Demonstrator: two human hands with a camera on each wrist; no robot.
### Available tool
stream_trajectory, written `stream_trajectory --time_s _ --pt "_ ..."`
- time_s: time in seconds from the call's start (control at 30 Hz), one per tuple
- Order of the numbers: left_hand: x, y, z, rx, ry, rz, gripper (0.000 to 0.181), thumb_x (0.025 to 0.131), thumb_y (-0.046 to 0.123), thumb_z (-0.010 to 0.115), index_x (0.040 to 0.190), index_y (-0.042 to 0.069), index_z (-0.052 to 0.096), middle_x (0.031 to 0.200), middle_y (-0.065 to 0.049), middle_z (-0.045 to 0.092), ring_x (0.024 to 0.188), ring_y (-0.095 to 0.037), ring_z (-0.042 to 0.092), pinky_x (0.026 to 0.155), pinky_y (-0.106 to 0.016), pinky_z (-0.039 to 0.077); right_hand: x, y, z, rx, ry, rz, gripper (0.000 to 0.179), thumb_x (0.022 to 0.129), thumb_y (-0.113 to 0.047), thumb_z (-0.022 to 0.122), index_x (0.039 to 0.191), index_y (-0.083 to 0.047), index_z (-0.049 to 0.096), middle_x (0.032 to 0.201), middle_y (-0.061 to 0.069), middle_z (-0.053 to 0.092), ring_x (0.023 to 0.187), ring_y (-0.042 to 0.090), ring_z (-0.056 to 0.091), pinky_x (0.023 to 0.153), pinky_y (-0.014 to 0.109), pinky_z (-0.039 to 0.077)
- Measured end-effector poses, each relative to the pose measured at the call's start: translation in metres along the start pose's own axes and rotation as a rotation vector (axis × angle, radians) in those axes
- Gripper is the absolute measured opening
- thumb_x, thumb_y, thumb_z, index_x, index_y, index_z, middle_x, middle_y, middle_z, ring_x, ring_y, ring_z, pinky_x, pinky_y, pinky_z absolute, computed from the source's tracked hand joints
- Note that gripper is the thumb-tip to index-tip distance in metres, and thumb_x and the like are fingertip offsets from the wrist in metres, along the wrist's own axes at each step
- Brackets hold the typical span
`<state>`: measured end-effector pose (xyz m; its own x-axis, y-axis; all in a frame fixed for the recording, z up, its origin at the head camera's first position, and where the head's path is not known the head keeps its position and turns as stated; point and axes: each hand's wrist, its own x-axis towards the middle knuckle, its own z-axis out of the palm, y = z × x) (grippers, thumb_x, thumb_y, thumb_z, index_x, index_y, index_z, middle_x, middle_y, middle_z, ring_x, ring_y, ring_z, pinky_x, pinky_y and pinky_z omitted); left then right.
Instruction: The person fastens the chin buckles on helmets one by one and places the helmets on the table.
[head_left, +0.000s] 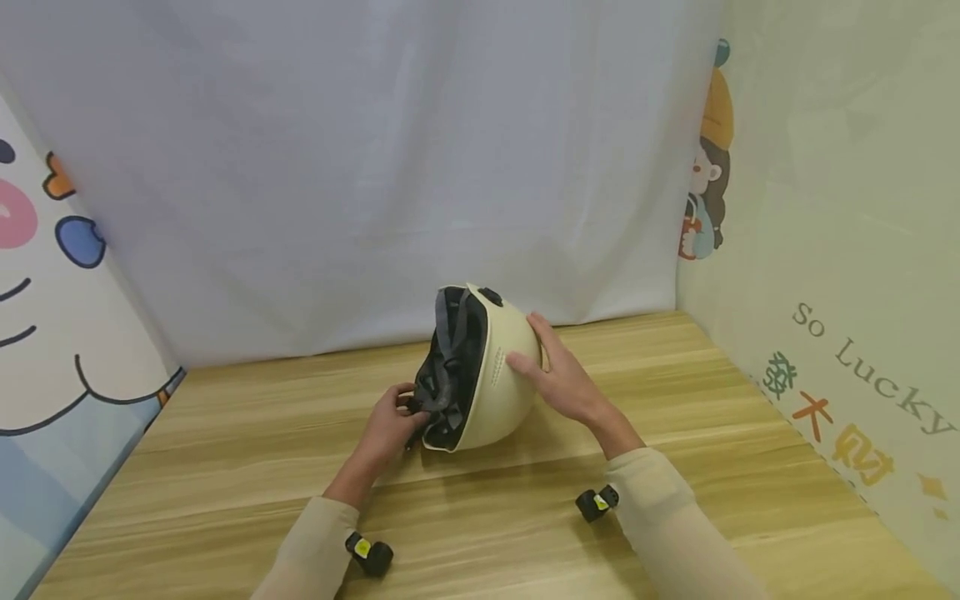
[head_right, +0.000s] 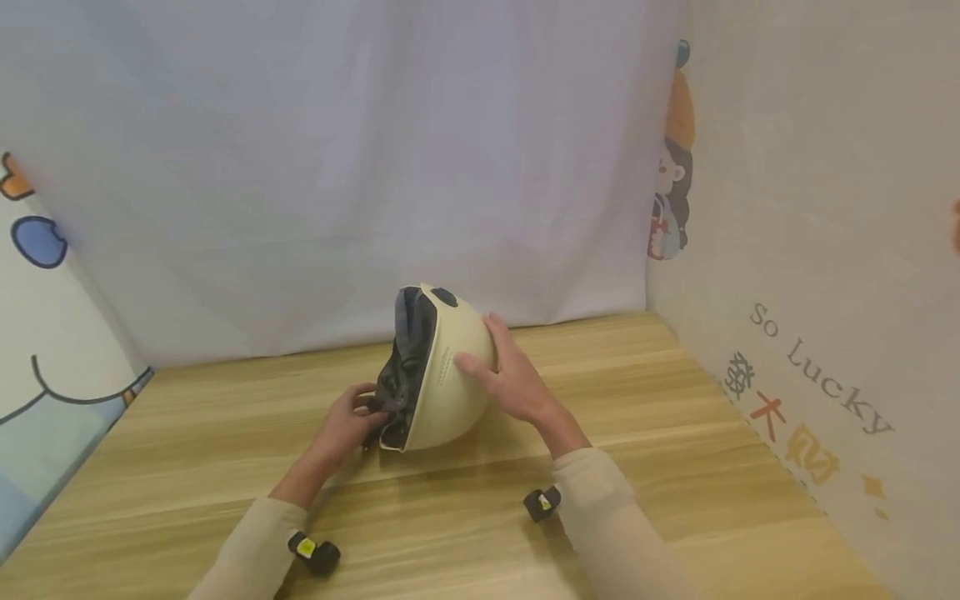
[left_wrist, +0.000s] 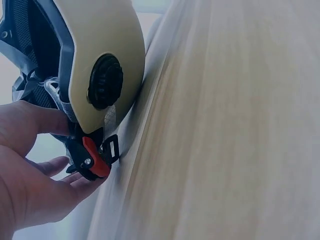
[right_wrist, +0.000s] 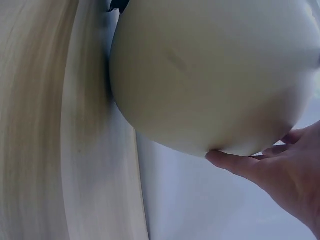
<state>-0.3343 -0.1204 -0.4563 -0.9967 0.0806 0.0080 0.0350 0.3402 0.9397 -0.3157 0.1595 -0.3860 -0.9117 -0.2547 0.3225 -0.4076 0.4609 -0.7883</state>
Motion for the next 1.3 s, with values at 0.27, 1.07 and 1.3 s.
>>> stream_trajectory --time_s 0.27,1.07,1.3 --pt "0.003 0.000 -0.001 -0.018 0.040 -0.005 0.054 0.091 0.003 0.062 0.141 -0.002 0.042 0.133 -0.030 0.049 0.117 -0.041 0.056 0.071 -0.029 0.048 -0.002 -0.003 -0.004 0.095 0.016 0.018 0.077 0.092 -0.048 0.063 0.154 -0.017 0.030 0.157 0.007 0.032 0.143 0.027 0.032 0.108 0.054 0.038" --pt "0.008 0.004 -0.026 -0.374 -0.153 -0.055 0.068 0.100 0.013 0.054 0.156 0.002 0.016 0.158 -0.019 0.022 0.078 -0.006 0.063 0.071 -0.024 0.053 0.001 0.000 -0.010 0.123 0.022 0.018 0.071 0.096 -0.034 0.062 0.154 -0.007 0.030 0.160 0.011 0.027 0.149 0.026 0.022 0.114 0.053 0.031" --pt "0.005 0.003 -0.036 -0.379 -0.254 -0.023 0.081 0.096 0.014 0.062 0.158 0.009 0.011 0.161 -0.016 0.017 0.104 -0.014 0.055 0.081 -0.025 0.051 0.000 -0.002 -0.010 0.088 0.013 0.023 0.072 0.096 -0.033 0.061 0.156 -0.013 0.026 0.160 0.009 0.029 0.146 0.034 0.029 0.115 0.057 0.026"
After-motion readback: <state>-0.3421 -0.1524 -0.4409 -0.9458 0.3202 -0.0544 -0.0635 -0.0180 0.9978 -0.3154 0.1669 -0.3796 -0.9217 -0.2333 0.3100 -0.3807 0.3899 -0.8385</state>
